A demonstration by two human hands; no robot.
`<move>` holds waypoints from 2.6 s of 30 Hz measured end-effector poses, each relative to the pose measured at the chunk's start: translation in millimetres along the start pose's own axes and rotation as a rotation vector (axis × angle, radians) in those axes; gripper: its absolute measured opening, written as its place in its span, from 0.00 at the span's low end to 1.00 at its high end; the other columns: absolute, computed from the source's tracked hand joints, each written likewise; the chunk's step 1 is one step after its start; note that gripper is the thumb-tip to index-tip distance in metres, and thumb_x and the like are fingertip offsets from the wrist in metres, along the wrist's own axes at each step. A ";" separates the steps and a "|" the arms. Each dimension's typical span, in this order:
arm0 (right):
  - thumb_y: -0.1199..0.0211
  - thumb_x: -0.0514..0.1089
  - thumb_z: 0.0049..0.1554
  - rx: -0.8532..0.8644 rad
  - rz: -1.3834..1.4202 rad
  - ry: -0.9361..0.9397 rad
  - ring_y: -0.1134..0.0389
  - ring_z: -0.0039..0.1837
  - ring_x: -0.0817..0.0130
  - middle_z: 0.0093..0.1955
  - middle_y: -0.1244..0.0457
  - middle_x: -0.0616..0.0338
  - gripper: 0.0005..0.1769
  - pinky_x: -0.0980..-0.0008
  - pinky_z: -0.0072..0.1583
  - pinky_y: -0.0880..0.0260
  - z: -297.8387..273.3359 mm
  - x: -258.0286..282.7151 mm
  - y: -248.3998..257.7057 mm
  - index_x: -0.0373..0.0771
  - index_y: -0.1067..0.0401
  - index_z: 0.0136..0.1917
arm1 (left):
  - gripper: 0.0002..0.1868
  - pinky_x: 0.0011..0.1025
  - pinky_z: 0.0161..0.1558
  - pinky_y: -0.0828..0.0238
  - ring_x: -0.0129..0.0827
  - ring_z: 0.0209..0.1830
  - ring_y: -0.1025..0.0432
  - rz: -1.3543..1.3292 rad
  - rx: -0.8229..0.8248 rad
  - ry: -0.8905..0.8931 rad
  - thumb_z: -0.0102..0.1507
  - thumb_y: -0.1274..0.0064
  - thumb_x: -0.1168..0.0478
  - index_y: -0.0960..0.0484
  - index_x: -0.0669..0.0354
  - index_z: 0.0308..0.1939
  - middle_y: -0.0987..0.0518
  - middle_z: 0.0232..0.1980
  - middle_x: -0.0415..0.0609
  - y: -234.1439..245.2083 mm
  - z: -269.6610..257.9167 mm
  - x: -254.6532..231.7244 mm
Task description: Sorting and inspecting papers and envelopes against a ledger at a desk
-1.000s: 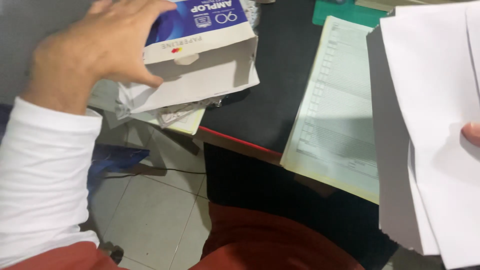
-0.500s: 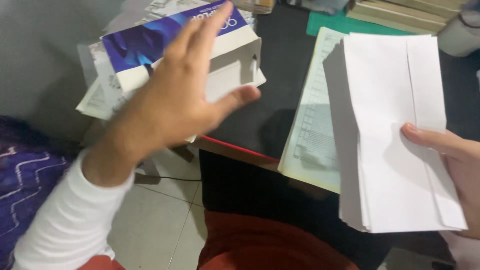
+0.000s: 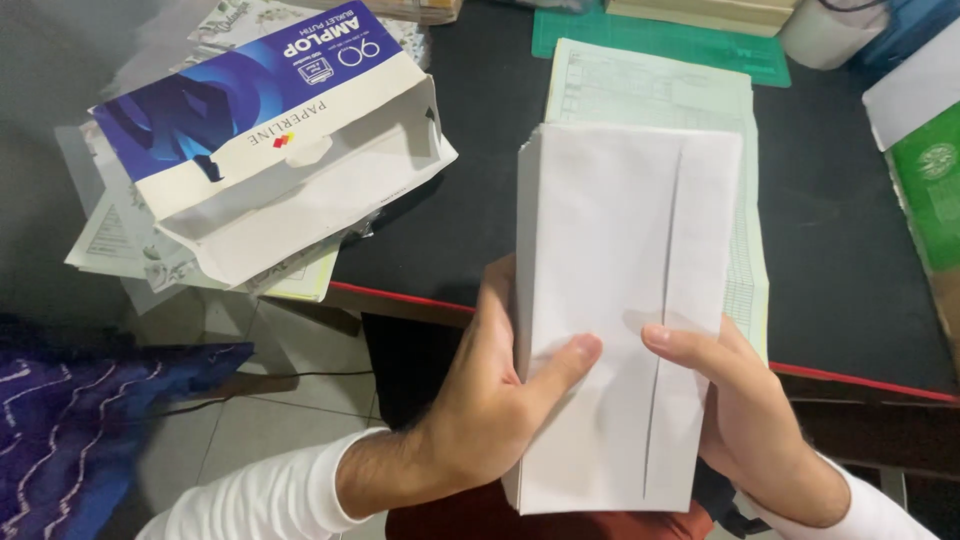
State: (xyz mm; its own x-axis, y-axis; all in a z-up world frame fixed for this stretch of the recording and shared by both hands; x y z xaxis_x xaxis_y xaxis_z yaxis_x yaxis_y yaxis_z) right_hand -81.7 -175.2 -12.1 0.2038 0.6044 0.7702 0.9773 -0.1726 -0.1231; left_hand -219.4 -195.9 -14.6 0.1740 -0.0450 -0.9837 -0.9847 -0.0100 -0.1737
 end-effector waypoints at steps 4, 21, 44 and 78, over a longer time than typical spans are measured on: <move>0.54 0.34 0.42 0.124 -0.051 0.011 0.36 0.51 0.47 0.52 0.37 0.41 0.33 0.53 0.49 0.37 6.3 -9.3 1.0 0.32 0.39 0.63 | 0.29 0.25 0.47 0.30 0.25 0.46 0.29 0.119 0.104 0.113 0.51 0.51 0.56 0.40 0.57 0.54 0.24 0.49 0.45 5.7 -10.8 -7.2; 0.53 0.37 0.48 0.058 -0.099 -0.007 0.39 0.41 0.49 0.42 0.39 0.42 0.23 0.60 0.43 0.41 0.4 -4.4 -10.9 0.29 0.35 0.57 | 0.29 0.26 0.31 0.31 0.29 0.37 0.30 2.324 -0.165 -0.775 0.45 0.43 0.46 0.29 0.45 0.49 0.27 0.38 0.38 173.8 75.8 -60.0; 0.47 0.33 0.47 0.146 -0.267 -0.210 0.37 0.43 0.55 0.43 0.37 0.47 0.16 0.60 0.42 0.39 -17.2 -5.0 -84.4 0.32 0.34 0.50 | 0.10 0.21 0.17 0.53 0.21 0.14 0.47 2.148 -0.537 -0.803 0.51 0.50 0.72 0.28 0.49 0.25 0.44 0.15 0.35 93.6 -29.1 -50.0; 0.45 0.37 0.45 0.243 -0.345 0.085 0.36 0.40 0.64 0.41 0.37 0.55 0.19 0.69 0.39 0.36 5.0 -9.4 -89.8 0.37 0.35 0.52 | 0.50 0.59 0.59 0.56 0.59 0.66 0.57 1.288 -0.143 -0.172 0.41 0.45 0.54 0.49 0.51 0.66 0.58 0.68 0.61 118.3 -65.9 -29.9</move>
State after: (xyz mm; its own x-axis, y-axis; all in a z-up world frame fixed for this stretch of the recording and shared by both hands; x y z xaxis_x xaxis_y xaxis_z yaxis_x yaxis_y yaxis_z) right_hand -171.1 -161.4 -11.4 -0.1334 0.5265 0.8397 0.9747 0.2229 0.0151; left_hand -340.9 -261.6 -2.8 -0.9006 0.0254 -0.4339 -0.4321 -0.1612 0.8873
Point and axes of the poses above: each hand's wrist, its own z-axis towards the middle knuckle, its own y-axis out of the back of the hand, x = y × z, the point moved 5 cm from there along z, towards the middle knuckle
